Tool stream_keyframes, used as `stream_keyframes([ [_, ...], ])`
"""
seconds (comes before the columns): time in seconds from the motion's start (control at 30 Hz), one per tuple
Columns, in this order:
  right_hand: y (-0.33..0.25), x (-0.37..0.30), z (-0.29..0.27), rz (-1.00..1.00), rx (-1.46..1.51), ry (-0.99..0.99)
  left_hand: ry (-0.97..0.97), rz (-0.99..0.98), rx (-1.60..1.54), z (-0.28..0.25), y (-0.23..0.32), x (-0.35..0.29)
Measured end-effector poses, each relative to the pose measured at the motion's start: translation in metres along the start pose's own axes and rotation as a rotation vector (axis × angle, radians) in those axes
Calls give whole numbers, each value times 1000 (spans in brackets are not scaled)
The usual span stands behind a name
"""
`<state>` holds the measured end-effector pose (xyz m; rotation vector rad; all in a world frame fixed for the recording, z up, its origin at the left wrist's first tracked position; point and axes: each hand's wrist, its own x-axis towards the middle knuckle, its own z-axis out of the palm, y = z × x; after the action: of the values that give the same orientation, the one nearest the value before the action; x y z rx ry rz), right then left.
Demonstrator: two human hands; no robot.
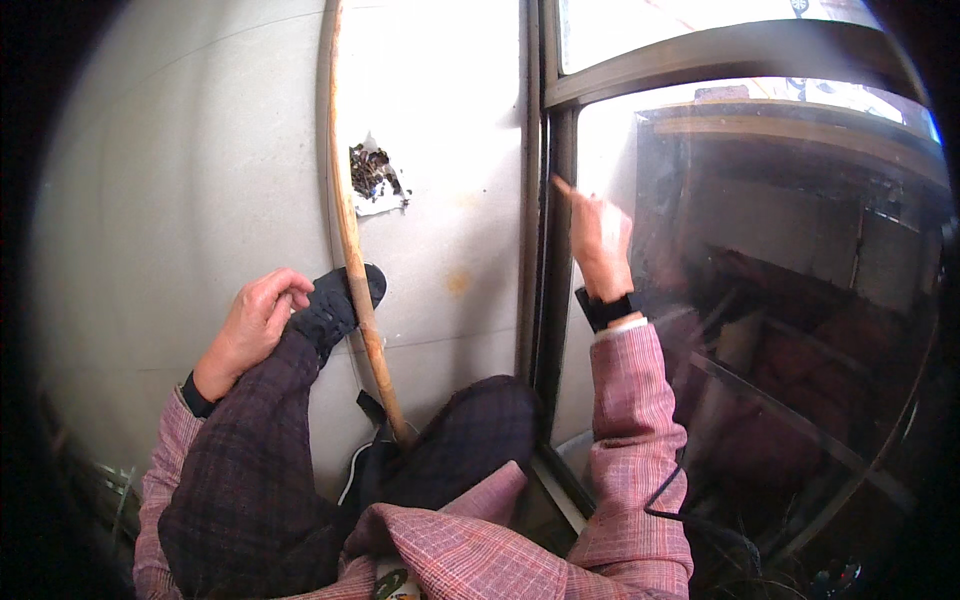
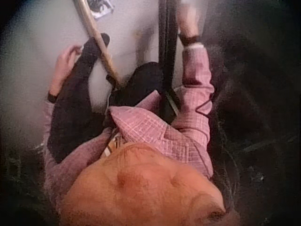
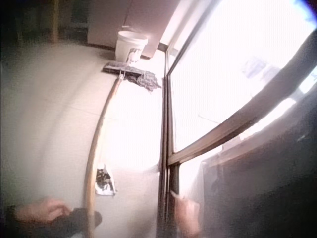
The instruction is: The person sits on the floor and uses a small stick to scrape debris from a window track, collecting the material onto a paper on the floor. A second person briefly sprays the track with a cleaning solution while the first person continues scraping.
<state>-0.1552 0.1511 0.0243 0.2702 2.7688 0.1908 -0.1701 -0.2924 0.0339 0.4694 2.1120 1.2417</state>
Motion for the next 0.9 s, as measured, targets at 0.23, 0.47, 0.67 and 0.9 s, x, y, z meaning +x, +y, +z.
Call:
stream_keyframes([
  [0.23, 9, 86, 27, 143, -117, 155, -27, 48, 41, -2, 1, 6],
  [0.47, -11, -26, 37, 110, 202, 162, 49, 7, -24, -4, -6, -6],
  [0.67, -5, -67, 18, 111, 94, -47, 56, 9, -18, -7, -5, -4],
  [0.9, -22, 42, -4, 243, 87, -41, -13, 19, 28, -4, -1, 4],
])
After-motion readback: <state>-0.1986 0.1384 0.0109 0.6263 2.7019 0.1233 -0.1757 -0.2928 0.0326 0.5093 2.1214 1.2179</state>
